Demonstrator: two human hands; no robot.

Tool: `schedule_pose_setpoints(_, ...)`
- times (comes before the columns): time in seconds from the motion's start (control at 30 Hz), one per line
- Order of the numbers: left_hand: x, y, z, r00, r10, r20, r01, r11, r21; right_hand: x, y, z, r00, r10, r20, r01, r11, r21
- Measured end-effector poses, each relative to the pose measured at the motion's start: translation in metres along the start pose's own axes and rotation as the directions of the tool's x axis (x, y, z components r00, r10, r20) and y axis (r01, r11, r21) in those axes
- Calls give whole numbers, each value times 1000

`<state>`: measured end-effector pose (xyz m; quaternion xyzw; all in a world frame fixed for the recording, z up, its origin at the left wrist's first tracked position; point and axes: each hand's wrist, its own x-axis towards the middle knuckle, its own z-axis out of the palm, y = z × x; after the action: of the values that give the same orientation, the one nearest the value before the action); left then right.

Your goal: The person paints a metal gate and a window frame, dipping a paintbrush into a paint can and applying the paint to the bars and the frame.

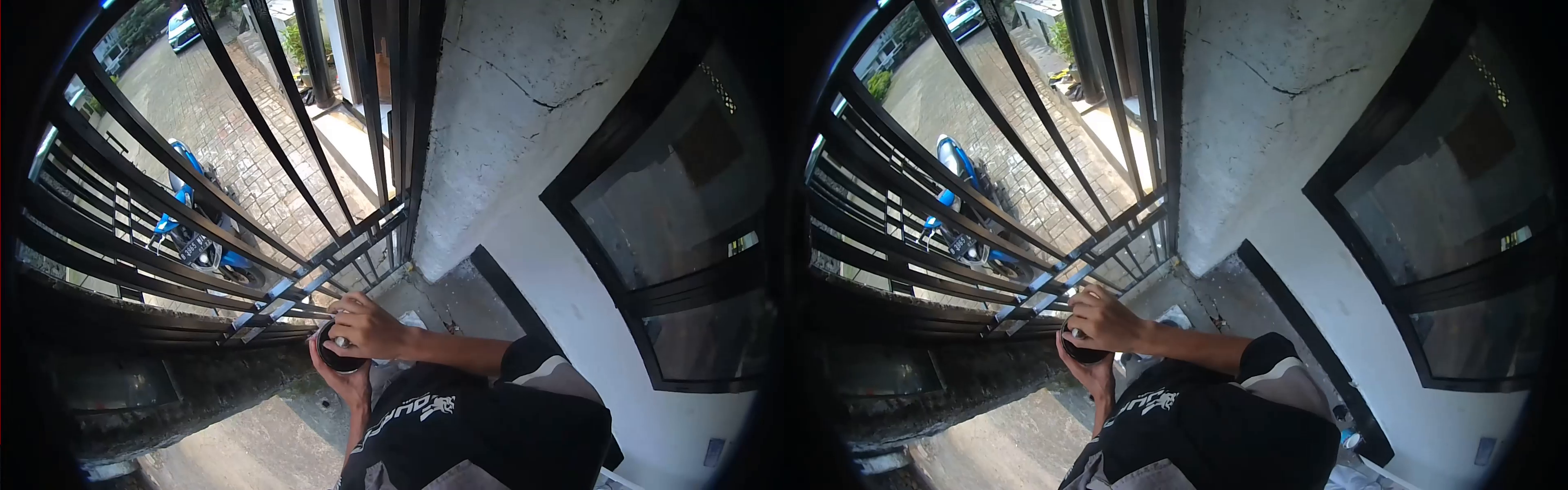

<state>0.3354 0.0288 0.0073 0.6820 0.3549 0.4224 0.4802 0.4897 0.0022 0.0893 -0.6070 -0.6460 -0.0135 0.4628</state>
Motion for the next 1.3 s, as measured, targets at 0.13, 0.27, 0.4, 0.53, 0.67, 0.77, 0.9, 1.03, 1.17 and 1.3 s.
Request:
schedule_pose_setpoints(0.13, 5, -6, -19, 996, -9, 89, 9, 1000, 0, 1, -25, -9, 988, 87, -131, -89, 996, -13)
schedule_pose_setpoints(0.27, 15, -17, -32, 993, -100, 64, 103, 993, -50, -3, -49, -21, 928, 270, -257, -281, 960, -4)
schedule_pose_setpoints(0.4, 36, -13, -40, 984, 151, 93, -152, 988, 5, -13, -59, -15, 889, 337, -310, -350, 937, 15)
schedule_pose_setpoints(0.53, 44, -4, -49, 954, 255, 156, -269, 960, 75, -12, -77, -1, 879, 303, -367, -364, 925, -108)
schedule_pose_setpoints(0.67, 44, -3, -54, 913, 347, 216, -371, 925, 81, -13, -85, 16, 894, 249, -373, -354, 902, -247)
schedule_pose_setpoints(0.77, 41, -9, -55, 902, 366, 230, -388, 920, 55, -16, -85, 31, 879, 256, -403, -385, 880, -279)
schedule_pose_setpoints(0.9, 39, -8, -61, 889, 363, 278, -389, 920, 45, -23, -84, 49, 848, 275, -453, -435, 850, -298)
schedule_pose_setpoints(1.03, 41, -15, -66, 877, 375, 299, -401, 916, 28, -29, -89, 56, 824, 311, -473, -486, 817, -310)
schedule_pose_setpoints(1.17, 48, -20, -71, 875, 361, 324, -384, 923, 8, -27, -99, 56, 768, 332, -547, -538, 799, -270)
schedule_pose_setpoints(1.3, 56, -22, -74, 866, 335, 371, -357, 934, -11, -30, -94, 66, 716, 339, -609, -568, 791, -227)
